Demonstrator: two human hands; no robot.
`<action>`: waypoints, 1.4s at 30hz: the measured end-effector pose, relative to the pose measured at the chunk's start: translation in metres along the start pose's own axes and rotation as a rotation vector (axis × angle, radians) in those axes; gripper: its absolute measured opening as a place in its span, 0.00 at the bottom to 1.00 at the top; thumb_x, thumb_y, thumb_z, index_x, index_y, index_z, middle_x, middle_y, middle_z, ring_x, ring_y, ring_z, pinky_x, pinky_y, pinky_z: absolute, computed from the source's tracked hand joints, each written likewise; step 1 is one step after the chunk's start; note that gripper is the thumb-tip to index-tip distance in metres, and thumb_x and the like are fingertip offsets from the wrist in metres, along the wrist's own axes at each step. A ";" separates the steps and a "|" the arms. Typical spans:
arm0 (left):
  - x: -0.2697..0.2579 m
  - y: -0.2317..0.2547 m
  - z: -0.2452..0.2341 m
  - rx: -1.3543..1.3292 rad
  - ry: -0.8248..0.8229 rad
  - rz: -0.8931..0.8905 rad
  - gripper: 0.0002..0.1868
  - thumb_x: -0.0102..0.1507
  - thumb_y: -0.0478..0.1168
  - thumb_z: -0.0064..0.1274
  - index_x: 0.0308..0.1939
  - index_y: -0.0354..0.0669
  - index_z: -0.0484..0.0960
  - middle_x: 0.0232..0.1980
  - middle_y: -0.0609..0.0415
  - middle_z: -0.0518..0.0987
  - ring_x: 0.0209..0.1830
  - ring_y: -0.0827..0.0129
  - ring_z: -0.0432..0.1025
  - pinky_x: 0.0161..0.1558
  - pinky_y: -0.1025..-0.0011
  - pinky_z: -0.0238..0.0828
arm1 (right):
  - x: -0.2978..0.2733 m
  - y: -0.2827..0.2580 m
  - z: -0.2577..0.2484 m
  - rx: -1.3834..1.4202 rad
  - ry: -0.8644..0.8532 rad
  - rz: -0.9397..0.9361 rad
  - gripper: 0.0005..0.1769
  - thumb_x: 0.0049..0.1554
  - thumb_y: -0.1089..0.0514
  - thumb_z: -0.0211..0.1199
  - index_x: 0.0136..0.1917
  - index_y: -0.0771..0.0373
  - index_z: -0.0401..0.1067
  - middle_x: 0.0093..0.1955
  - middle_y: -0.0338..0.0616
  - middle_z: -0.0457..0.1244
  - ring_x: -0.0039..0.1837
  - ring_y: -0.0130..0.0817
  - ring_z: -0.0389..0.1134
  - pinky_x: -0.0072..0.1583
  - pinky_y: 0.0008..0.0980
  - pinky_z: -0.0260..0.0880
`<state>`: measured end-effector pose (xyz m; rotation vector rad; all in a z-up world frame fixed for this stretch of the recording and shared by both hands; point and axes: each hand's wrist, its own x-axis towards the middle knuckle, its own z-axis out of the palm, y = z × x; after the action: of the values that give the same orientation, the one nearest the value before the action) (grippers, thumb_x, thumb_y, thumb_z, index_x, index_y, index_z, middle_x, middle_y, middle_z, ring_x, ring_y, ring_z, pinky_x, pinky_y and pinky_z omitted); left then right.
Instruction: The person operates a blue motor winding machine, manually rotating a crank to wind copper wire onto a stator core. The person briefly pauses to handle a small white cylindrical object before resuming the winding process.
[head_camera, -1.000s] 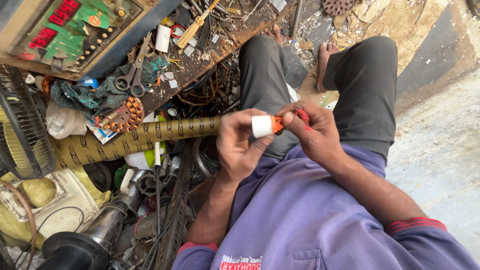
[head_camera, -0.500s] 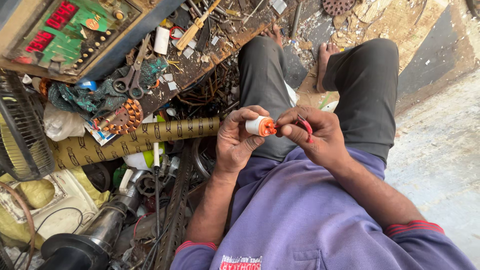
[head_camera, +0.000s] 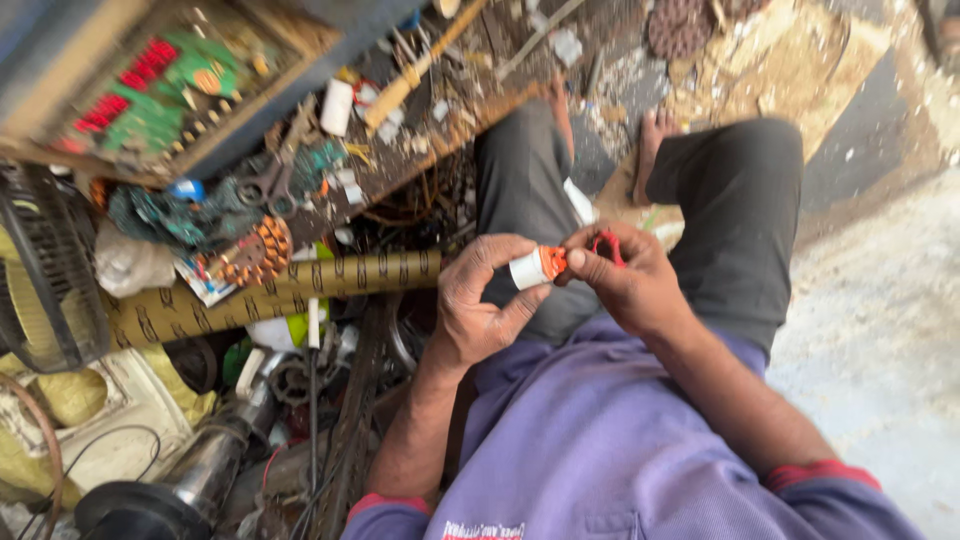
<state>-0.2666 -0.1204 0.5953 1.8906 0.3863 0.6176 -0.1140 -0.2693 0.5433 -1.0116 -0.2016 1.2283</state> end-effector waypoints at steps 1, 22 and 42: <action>0.006 -0.002 0.000 0.024 0.012 -0.035 0.21 0.63 0.36 0.67 0.56 0.39 0.77 0.51 0.50 0.82 0.49 0.66 0.78 0.53 0.70 0.77 | 0.004 -0.003 -0.001 -0.125 0.050 -0.014 0.11 0.61 0.62 0.66 0.55 0.72 0.75 0.48 0.50 0.70 0.51 0.35 0.73 0.57 0.33 0.74; 0.216 -0.145 0.075 0.898 0.051 -0.213 0.18 0.66 0.45 0.61 0.57 0.42 0.79 0.53 0.39 0.81 0.51 0.42 0.75 0.54 0.50 0.71 | 0.121 -0.215 -0.100 -0.886 0.282 -0.203 0.15 0.54 0.62 0.71 0.55 0.66 0.77 0.51 0.45 0.72 0.54 0.31 0.74 0.57 0.30 0.73; 0.225 0.225 -0.086 0.583 0.411 -0.122 0.17 0.59 0.36 0.65 0.51 0.36 0.82 0.52 0.43 0.81 0.51 0.49 0.77 0.54 0.56 0.74 | 0.314 -0.392 0.213 -1.826 0.316 -0.381 0.67 0.46 0.31 0.74 0.78 0.77 0.48 0.64 0.67 0.57 0.67 0.65 0.59 0.65 0.60 0.61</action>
<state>-0.1369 -0.0234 0.8827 2.2565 1.0297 0.8796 0.1395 0.1164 0.8342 -2.4918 -1.3282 0.2191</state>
